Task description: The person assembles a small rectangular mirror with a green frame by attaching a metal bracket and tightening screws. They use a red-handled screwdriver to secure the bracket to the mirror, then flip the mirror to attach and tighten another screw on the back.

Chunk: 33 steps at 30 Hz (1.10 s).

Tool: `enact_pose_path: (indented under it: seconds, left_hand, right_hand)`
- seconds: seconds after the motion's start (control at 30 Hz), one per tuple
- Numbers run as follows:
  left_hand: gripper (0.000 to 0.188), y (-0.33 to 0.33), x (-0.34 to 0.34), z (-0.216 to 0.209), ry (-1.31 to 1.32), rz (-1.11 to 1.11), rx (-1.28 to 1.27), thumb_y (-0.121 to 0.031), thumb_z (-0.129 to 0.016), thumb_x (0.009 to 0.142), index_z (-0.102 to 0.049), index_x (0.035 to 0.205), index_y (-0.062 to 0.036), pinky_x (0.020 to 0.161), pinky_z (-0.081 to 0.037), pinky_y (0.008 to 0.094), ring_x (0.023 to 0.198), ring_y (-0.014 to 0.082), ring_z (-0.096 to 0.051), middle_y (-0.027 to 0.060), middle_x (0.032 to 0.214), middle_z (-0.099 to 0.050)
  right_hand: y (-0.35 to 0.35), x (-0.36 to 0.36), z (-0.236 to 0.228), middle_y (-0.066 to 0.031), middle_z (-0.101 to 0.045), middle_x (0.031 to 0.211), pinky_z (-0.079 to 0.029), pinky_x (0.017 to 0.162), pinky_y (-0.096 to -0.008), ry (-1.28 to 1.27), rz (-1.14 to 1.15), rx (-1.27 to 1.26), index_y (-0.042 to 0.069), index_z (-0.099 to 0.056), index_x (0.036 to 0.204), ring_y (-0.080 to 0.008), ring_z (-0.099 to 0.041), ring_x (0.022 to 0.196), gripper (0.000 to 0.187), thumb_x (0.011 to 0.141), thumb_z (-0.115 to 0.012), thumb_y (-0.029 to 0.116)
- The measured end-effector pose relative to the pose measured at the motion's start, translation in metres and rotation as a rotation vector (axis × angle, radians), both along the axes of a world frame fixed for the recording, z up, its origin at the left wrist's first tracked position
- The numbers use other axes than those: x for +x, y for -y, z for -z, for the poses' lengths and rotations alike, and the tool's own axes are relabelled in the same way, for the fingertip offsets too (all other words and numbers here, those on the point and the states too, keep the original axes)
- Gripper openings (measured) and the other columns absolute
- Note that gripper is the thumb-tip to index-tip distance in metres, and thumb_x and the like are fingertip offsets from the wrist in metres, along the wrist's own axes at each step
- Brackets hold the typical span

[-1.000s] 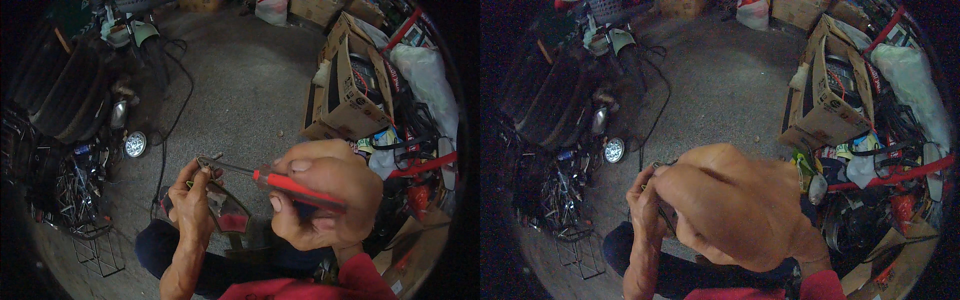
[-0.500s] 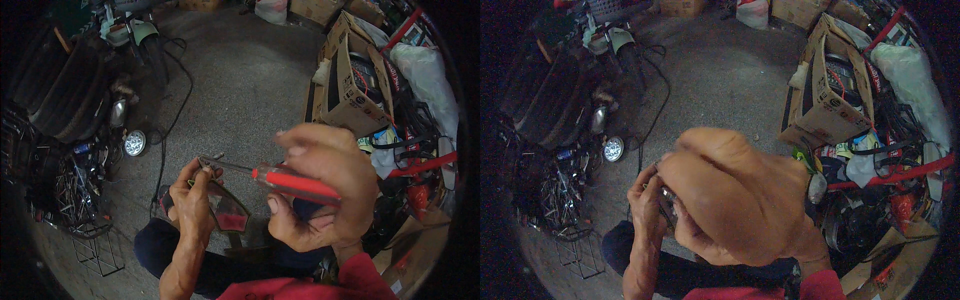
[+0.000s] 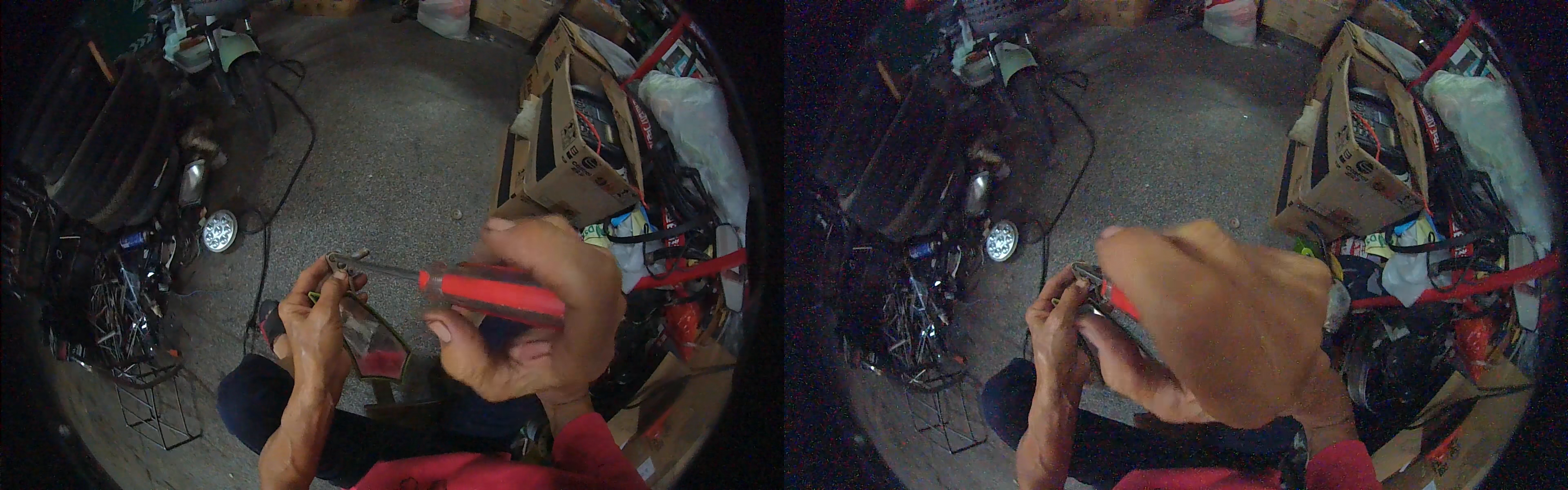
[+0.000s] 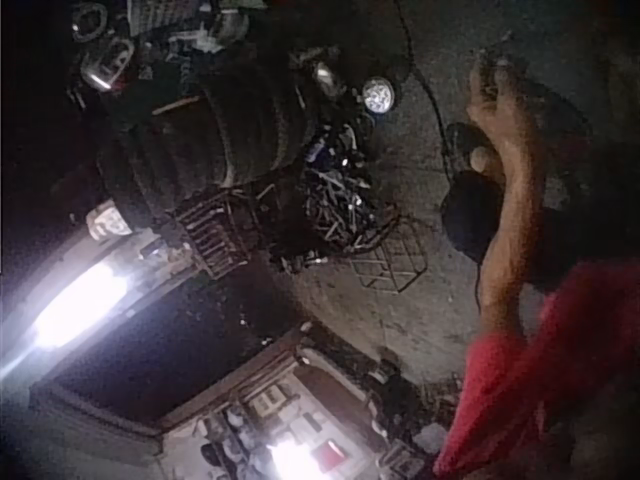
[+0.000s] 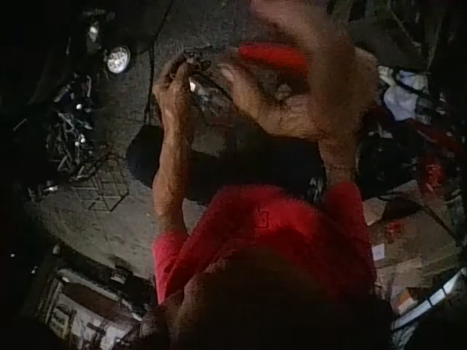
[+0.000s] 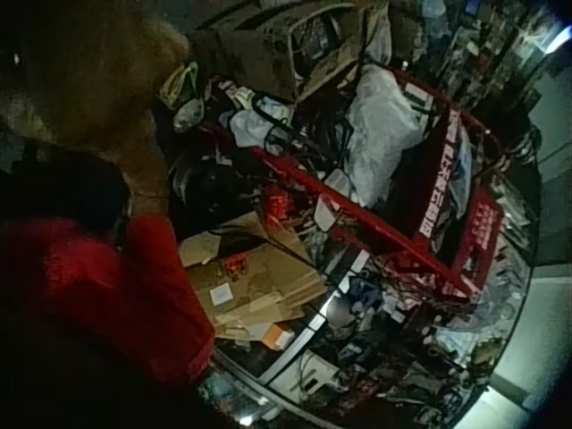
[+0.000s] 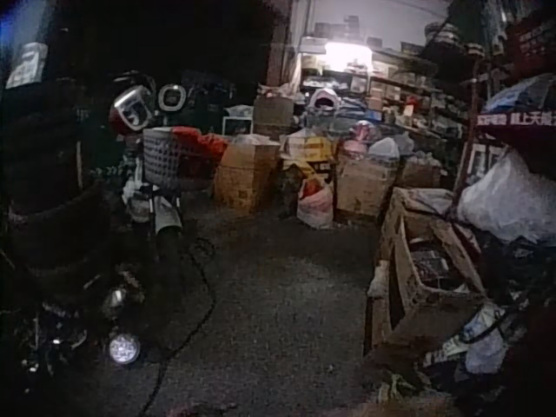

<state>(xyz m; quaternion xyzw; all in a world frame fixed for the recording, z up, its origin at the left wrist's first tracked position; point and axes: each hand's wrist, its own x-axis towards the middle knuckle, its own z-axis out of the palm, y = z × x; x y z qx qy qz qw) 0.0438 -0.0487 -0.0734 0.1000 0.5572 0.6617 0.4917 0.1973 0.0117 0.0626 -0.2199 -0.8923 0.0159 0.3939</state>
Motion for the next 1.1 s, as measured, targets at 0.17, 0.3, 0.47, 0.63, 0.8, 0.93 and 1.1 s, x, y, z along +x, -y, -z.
enact_pose_path:
  seconds: [0.17, 0.3, 0.47, 0.63, 0.8, 0.93, 1.1]
  left_hand:
    - [0.035, 0.002, -0.002, 0.004, 0.067, -0.015, 0.033, -0.002, -0.058, 0.086, -0.052, 0.119, 0.0068, 0.066, -0.052, 0.0327, 0.086, 0.0239, -0.066, 0.0118, 0.093, -0.062]
    - [0.033, 0.005, -0.006, 0.009, 0.047, -0.04, 0.038, -0.002, -0.058, 0.085, -0.053, 0.117, 0.0067, 0.064, -0.052, 0.0317, 0.084, 0.0235, -0.066, 0.0114, 0.09, -0.062]
    - [0.032, 0.003, -0.002, 0.002, 0.021, -0.016, 0.018, -0.002, -0.057, 0.085, -0.054, 0.116, 0.0068, 0.062, -0.052, 0.0311, 0.083, 0.0229, -0.066, 0.0113, 0.089, -0.062]
    - [0.032, 0.003, -0.001, 0.001, 0.038, -0.007, 0.011, -0.003, -0.057, 0.086, -0.053, 0.117, 0.0064, 0.06, -0.051, 0.0305, 0.084, 0.0219, -0.066, 0.0109, 0.089, -0.061]
    - [0.032, 0.004, -0.004, 0.005, 0.043, -0.021, 0.029, -0.003, -0.057, 0.086, -0.053, 0.117, 0.0067, 0.06, -0.051, 0.0301, 0.084, 0.021, -0.066, 0.0102, 0.088, -0.061]
    - [0.034, 0.006, -0.006, 0.01, -0.012, -0.013, 0.019, -0.003, -0.058, 0.086, -0.052, 0.118, 0.0073, 0.06, -0.051, 0.0301, 0.085, 0.0211, -0.065, 0.0102, 0.088, -0.062]
    - [0.035, 0.004, -0.002, 0.002, 0.039, 0.004, 0.015, -0.003, -0.057, 0.086, -0.051, 0.119, 0.0076, 0.063, -0.052, 0.0304, 0.085, 0.0204, -0.065, 0.0117, 0.09, -0.062]
  right_hand:
    - [-0.003, -0.001, 0.002, -0.0109, -0.063, 0.089, -0.051, 0.058, -0.0306, -0.017, -0.128, -0.124, 0.0, -0.056, 0.104, -0.0223, -0.064, 0.068, 0.05, 0.064, -0.082, 0.016]
    - [-0.004, -0.006, 0.008, -0.0107, -0.063, 0.094, -0.052, 0.059, -0.03, 0.023, -0.064, -0.033, 0.001, -0.056, 0.103, -0.0223, -0.064, 0.069, 0.055, 0.062, -0.086, 0.023]
    - [0.004, -0.003, 0.001, -0.0104, -0.063, 0.094, -0.052, 0.059, -0.0294, 0.057, 0.073, -0.039, 0.002, -0.056, 0.101, -0.0218, -0.064, 0.07, 0.057, 0.061, -0.087, 0.028]
    - [-0.007, -0.004, 0.009, -0.011, -0.063, 0.091, -0.052, 0.06, -0.0291, -0.071, -0.097, -0.046, 0.002, -0.056, 0.101, -0.0222, -0.063, 0.071, 0.053, 0.063, -0.086, 0.026]
    - [0.0, -0.001, 0.004, -0.0097, -0.064, 0.085, -0.051, 0.057, -0.0298, 0.039, -0.07, -0.081, 0.003, -0.056, 0.1, -0.0225, -0.063, 0.071, 0.053, 0.064, -0.085, 0.028]
    - [0.009, -0.007, -0.008, -0.01, -0.064, 0.085, -0.05, 0.053, -0.0301, 0.185, 0.055, -0.024, 0.002, -0.057, 0.1, -0.0226, -0.063, 0.067, 0.053, 0.064, -0.085, 0.028]
    - [-0.008, -0.007, 0.014, -0.0137, -0.064, 0.085, -0.052, 0.056, -0.0299, -0.158, -0.138, 0.0, 0.0, -0.057, 0.1, -0.0232, -0.063, 0.064, 0.047, 0.067, -0.082, 0.021]
